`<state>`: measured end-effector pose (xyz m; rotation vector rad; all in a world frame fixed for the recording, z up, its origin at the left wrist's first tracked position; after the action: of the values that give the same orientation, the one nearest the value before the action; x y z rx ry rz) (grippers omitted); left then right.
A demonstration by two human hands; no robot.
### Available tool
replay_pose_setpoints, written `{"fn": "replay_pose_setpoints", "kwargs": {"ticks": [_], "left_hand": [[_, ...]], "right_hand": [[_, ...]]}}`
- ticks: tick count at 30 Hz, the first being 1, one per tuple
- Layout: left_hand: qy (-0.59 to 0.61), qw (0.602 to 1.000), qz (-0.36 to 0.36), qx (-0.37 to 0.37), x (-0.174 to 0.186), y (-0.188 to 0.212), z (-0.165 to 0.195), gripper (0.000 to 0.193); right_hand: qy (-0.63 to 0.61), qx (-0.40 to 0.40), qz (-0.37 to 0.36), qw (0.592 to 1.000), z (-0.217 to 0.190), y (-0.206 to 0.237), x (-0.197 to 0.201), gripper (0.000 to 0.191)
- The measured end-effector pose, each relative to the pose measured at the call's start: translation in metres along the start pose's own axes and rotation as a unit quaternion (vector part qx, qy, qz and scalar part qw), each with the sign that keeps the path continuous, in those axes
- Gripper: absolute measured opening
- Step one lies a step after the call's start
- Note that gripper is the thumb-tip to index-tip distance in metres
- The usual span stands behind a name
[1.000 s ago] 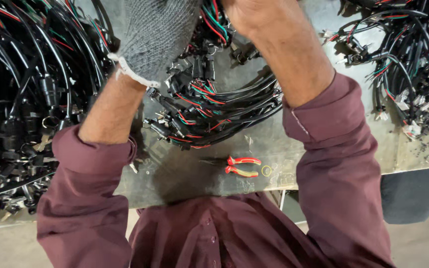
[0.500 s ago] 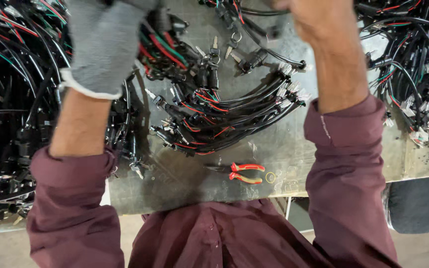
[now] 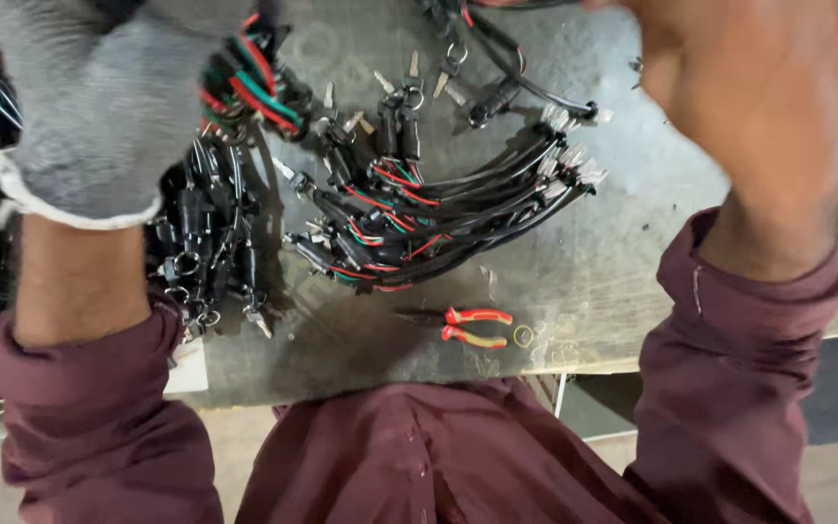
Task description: The person sits at a workbench covered with black cable assemblies and uses pliers to strip the insulation from the ends of black cables, pulling off the cut insulation pieces. They then gather the processed cables and arrange them into bundles on the bench.
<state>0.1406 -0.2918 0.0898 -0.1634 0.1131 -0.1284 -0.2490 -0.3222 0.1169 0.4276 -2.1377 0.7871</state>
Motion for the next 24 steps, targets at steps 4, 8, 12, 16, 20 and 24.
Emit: {"fn": "replay_pose_setpoints", "kwargs": {"ticks": [4, 8, 12, 16, 20, 24], "left_hand": [[0.044, 0.998, -0.052, 0.011, -0.020, 0.001, -0.027, 0.027], [0.151, 0.987, -0.023, 0.055, -0.035, -0.005, -0.028, 0.032], [-0.182, 0.976, -0.098, 0.061, -0.055, 0.000, 0.015, 0.046], [-0.314, 0.941, -0.087, 0.098, -0.061, 0.025, 0.052, 0.056], [-0.491, 0.868, -0.053, -0.056, -0.077, 0.029, 0.060, 0.051], [-0.620, 0.760, -0.097, -0.171, -0.140, 0.035, 0.017, 0.056]], "right_hand": [[-0.029, 0.137, -0.068, 0.988, -0.066, -0.015, -0.032, 0.027], [-0.019, 0.196, -0.102, 0.975, -0.082, -0.037, -0.075, 0.029], [-0.026, 0.206, -0.094, 0.974, -0.084, -0.042, -0.072, 0.031], [-0.044, 0.160, -0.028, 0.986, -0.083, -0.029, -0.011, 0.034], [-0.076, 0.140, 0.072, 0.985, -0.087, 0.016, 0.042, 0.036], [-0.018, 0.128, 0.132, 0.983, -0.058, 0.033, 0.049, 0.038]]}}
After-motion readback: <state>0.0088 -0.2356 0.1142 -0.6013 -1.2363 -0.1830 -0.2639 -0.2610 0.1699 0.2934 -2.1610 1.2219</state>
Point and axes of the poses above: each hand's wrist, its own y-axis away from the middle knuckle, its own x-axis out of the back of the hand, z = x × y, the point moved 4 cm from there along -y, towards the middle knuckle, and after that the axes turned 5 degrees about x, right-handed, at the moved point
